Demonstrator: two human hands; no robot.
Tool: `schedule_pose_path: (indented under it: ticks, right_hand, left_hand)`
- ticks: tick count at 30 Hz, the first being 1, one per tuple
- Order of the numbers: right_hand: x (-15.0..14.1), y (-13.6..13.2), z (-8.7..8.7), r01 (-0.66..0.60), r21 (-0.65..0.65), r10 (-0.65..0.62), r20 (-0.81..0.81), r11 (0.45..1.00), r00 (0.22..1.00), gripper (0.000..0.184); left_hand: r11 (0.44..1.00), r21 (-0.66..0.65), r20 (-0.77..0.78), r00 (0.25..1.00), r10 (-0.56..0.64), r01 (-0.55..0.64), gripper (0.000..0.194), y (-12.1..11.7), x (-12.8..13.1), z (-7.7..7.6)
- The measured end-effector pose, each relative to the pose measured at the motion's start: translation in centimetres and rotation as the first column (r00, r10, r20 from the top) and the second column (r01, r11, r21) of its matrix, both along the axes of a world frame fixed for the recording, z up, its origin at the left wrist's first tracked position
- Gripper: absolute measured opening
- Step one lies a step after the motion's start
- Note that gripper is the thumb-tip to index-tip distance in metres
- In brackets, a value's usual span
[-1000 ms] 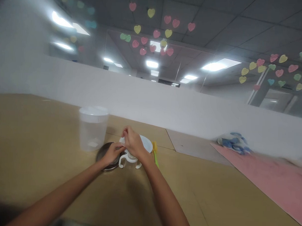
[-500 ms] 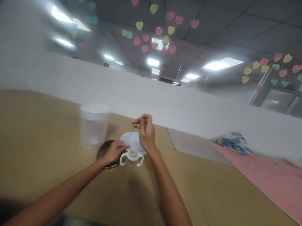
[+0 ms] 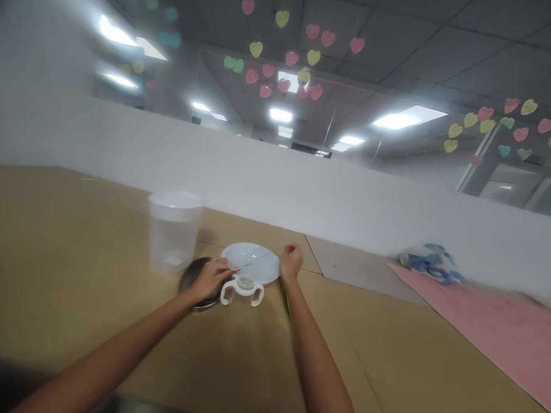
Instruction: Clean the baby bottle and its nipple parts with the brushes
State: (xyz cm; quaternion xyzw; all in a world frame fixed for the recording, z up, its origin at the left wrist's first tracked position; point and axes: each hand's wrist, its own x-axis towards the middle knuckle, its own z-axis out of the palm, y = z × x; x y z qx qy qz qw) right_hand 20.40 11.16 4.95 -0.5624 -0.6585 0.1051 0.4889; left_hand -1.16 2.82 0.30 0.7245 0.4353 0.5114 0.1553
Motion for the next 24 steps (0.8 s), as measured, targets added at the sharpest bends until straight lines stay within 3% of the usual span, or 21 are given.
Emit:
schedule_pose_path:
  ticks: [2, 4, 8, 10, 11, 14, 21, 24]
  right_hand:
    - [0.1, -0.1, -0.4, 0.075, 0.003, -0.075, 0.013, 0.997, 0.997, 0.032]
    - [-0.3, -0.3, -0.3, 0.054, 0.006, -0.054, 0.033, 0.999, 0.998, 0.037]
    - [-2.5, -1.3, 0.5, -0.236, -0.05, 0.241, 0.152, 0.971, 0.959, 0.032]
    - [-4.0, -2.1, 0.8, -0.444, -0.146, 0.466, 0.208, 0.884, 0.86, 0.021]
    - [-4.6, -2.6, 0.9, -0.568, -0.205, 0.603, 0.223, 0.797, 0.766, 0.017]
    - [-5.6, -3.7, 1.1, -0.752, -0.242, 0.79, 0.16, 0.613, 0.592, 0.013]
    - [-5.0, -4.4, 1.4, -0.828, -0.218, 0.842, -0.045, 0.516, 0.537, 0.017]
    - [-4.9, -4.1, 1.4, -0.835, -0.213, 0.847, -0.057, 0.507, 0.529, 0.016]
  left_hand:
    - [1.0, -0.004, 0.003, 1.0, -0.003, 0.003, 0.03, 0.0, 0.0, 0.0]
    - [1.0, -0.008, 0.009, 1.0, -0.009, 0.009, 0.031, 0.0, 0.0, 0.0]
    - [1.0, -0.016, 0.03, 0.999, -0.021, 0.022, 0.033, 0.0, 0.0, 0.0]
    - [0.999, -0.024, 0.037, 0.999, -0.034, 0.035, 0.033, -0.1, 0.0, 0.1]
    - [0.999, -0.029, 0.041, 0.998, -0.041, 0.042, 0.033, -0.1, -0.1, 0.1]
    - [0.996, -0.045, 0.058, 0.996, -0.068, 0.071, 0.034, -0.3, -0.3, 0.3]
    - [0.991, -0.089, 0.098, 0.991, -0.09, 0.099, 0.028, -0.5, -0.6, 0.4]
    - [0.991, -0.117, 0.126, 0.99, -0.055, 0.07, 0.03, -0.4, -0.6, 0.2]
